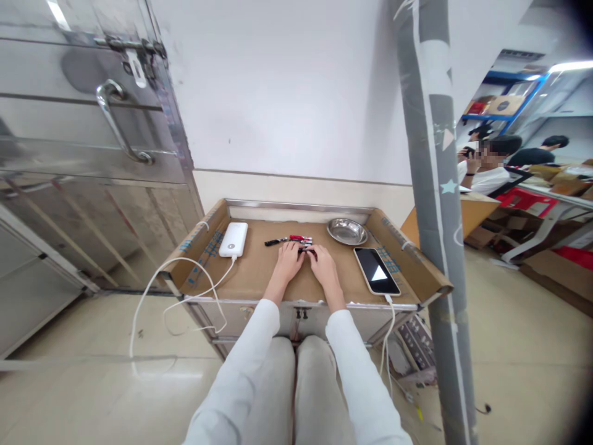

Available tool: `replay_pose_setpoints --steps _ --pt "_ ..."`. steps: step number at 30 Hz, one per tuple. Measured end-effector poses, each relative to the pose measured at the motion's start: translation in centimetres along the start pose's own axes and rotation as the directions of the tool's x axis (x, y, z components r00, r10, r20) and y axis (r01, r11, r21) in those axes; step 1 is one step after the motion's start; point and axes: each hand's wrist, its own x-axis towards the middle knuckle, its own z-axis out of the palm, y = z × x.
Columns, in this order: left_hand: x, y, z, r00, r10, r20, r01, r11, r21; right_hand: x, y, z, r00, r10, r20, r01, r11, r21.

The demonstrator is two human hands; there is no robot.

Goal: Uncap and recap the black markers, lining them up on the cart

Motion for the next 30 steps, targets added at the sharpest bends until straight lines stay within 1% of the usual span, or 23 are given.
replay_pose_setpoints --steps 4,10,19,24,27,30 --pt "-0.1 0.2 -0.1 1.000 -0.023 0.016 0.023 0.999 0.042 -0.1 -0.1 0.0 0.999 0.027 -0.029 -0.028 0.999 -0.031" --pt "-0.2 0.0 0.0 0.999 -0.035 0.028 0.032 0.995 0.092 0.0 -0.2 -0.1 0.998 0.049 -0.039 -0.052 0.996 -0.079" --pt "-0.1 0.5 -0.6 0.990 -0.076 0.117 0.056 0.984 0.170 0.1 0.4 0.2 0.999 0.038 -0.027 -0.042 0.983 -0.178" --pt "-0.1 0.6 -0.9 0.986 -0.083 0.143 0.063 0.988 0.140 0.1 1.0 0.4 0.999 0.021 -0.032 -0.025 0.988 -0.150" --pt "-0.2 0.4 -0.7 0.989 -0.067 0.129 0.054 0.993 0.102 0.0 1.4 0.6 0.999 0.020 -0.028 -0.023 0.994 -0.109" --pt "-0.2 0.1 -0.5 0.993 -0.042 0.115 0.036 0.998 0.053 -0.1 1.6 0.7 0.999 0.046 -0.025 -0.047 0.998 -0.049"
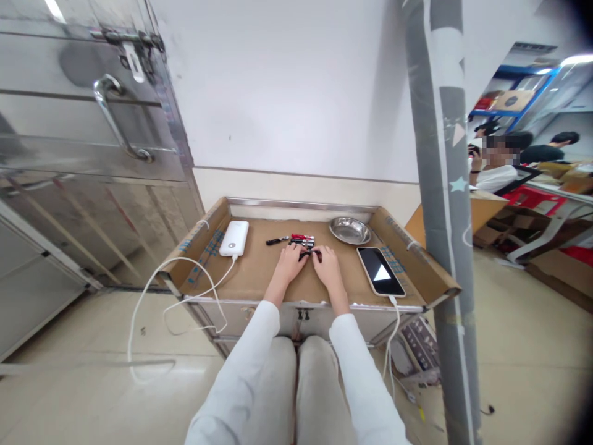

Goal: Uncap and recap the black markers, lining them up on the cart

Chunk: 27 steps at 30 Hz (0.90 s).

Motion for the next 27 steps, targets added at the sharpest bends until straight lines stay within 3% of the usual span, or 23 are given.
replay_pose_setpoints --steps 8,13,20,27 --pt "0.6 -0.1 0.2 0.999 0.046 0.001 -0.046 0.996 -0.081 0.4 -0.1 0.2 0.999 0.031 0.026 -0.033 0.996 0.083" --pt "0.6 -0.2 0.4 0.999 0.046 0.006 -0.046 0.999 0.002 0.2 -0.7 -0.4 0.999 0.040 -0.025 -0.042 0.998 -0.053" --pt "0.0 0.5 -0.6 0.993 -0.079 -0.085 0.086 0.993 0.078 0.0 -1.6 -1.0 0.988 0.107 -0.114 -0.133 0.957 -0.258" --pt "-0.2 0.8 -1.0 0.991 -0.090 -0.101 0.098 0.991 0.086 -0.1 -2.3 -1.3 0.990 0.123 -0.068 -0.139 0.924 -0.357"
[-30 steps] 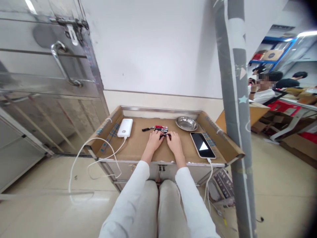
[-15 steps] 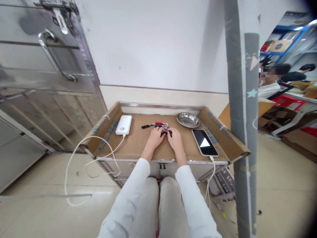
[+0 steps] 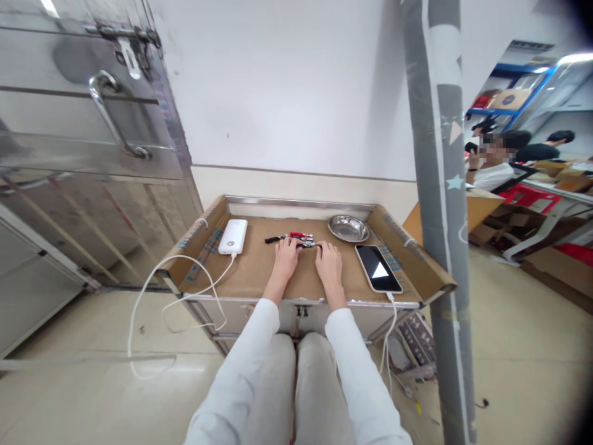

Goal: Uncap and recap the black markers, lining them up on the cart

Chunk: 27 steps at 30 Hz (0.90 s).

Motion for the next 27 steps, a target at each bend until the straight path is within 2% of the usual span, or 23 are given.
replay_pose_setpoints --steps 5,8,12,16,18,20,24,27 --pt "-0.1 0.2 -0.4 1.000 -0.009 0.012 0.009 0.999 -0.046 0.0 0.2 0.0 1.000 -0.023 0.001 0.023 0.997 0.067" --pt "-0.2 0.2 -0.6 1.000 0.018 0.013 -0.017 0.995 -0.103 0.1 0.4 0.2 0.998 -0.067 -0.011 0.067 0.968 0.240" --pt "-0.2 0.1 -0.6 0.999 0.047 0.023 -0.043 0.988 -0.147 0.1 0.4 0.7 0.986 -0.163 -0.020 0.154 0.876 0.457" --pt "-0.1 0.0 -0.4 1.000 0.013 -0.024 -0.015 0.995 -0.094 0.1 0.2 1.0 0.984 -0.179 -0.008 0.160 0.859 0.486" --pt "-0.1 0.0 -0.4 0.997 -0.034 -0.070 0.031 0.998 -0.050 0.1 0.2 1.1 0.983 -0.183 -0.005 0.165 0.876 0.454" --pt "-0.2 0.0 -0.4 0.984 -0.128 -0.127 0.130 0.991 0.011 0.1 0.4 1.2 0.984 -0.177 0.001 0.162 0.904 0.396" --pt "-0.6 0.0 -0.4 0.916 -0.333 -0.223 0.365 0.923 0.122 0.1 0.8 1.5 0.984 -0.179 0.019 0.167 0.945 0.281" --pt "-0.8 0.0 -0.2 0.893 -0.375 -0.248 0.421 0.892 0.166 0.0 0.9 1.7 0.978 -0.205 0.034 0.191 0.951 0.244"
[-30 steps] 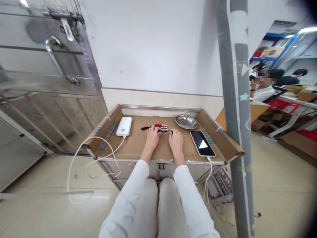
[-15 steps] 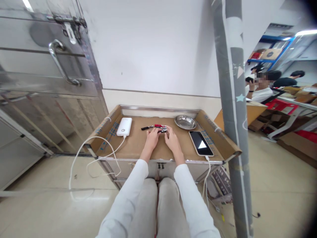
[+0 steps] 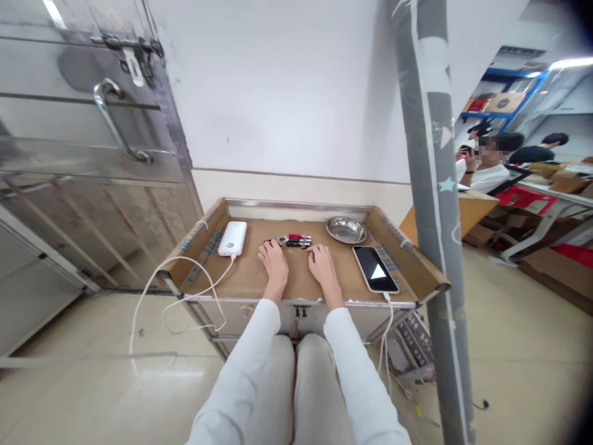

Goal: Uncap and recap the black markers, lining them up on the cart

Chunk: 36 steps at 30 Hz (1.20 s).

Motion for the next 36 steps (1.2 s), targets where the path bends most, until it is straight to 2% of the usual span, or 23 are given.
replay_pose_setpoints --steps 5,11,19,22,24,27,30,36 --pt "0.0 0.0 0.1 1.000 -0.005 0.004 0.005 1.000 0.017 0.0 0.1 0.1 1.000 -0.007 0.012 0.008 0.999 -0.041" --pt "0.4 0.1 0.4 1.000 -0.006 0.013 0.006 0.999 -0.053 0.0 0.0 0.3 1.000 -0.014 -0.002 0.014 0.997 -0.072" --pt "0.6 -0.3 0.9 0.992 0.098 -0.083 -0.108 0.986 -0.124 -0.1 -0.3 0.0 0.999 -0.032 0.017 0.034 0.995 -0.095" --pt "0.1 -0.3 0.6 0.985 0.162 -0.056 -0.168 0.980 -0.108 -0.1 -0.4 -0.1 0.999 -0.039 0.017 0.041 0.993 -0.107" --pt "-0.2 -0.2 0.4 0.967 0.253 0.015 -0.251 0.963 -0.098 -0.1 -0.6 -0.2 0.999 -0.030 0.021 0.033 0.990 -0.135" --pt "-0.4 -0.2 0.3 0.913 0.396 0.102 -0.383 0.915 -0.126 -0.1 -0.8 -0.4 1.000 0.005 0.003 -0.004 0.981 -0.192" --pt "-0.1 -0.3 0.8 0.889 0.446 0.108 -0.426 0.889 -0.164 -0.1 -0.8 -0.5 1.000 0.007 -0.010 -0.009 0.977 -0.211" --pt "0.9 -0.6 2.3 0.847 0.522 0.097 -0.471 0.823 -0.317 0.1 -0.2 -0.1 0.996 -0.071 0.050 0.076 0.989 -0.126"
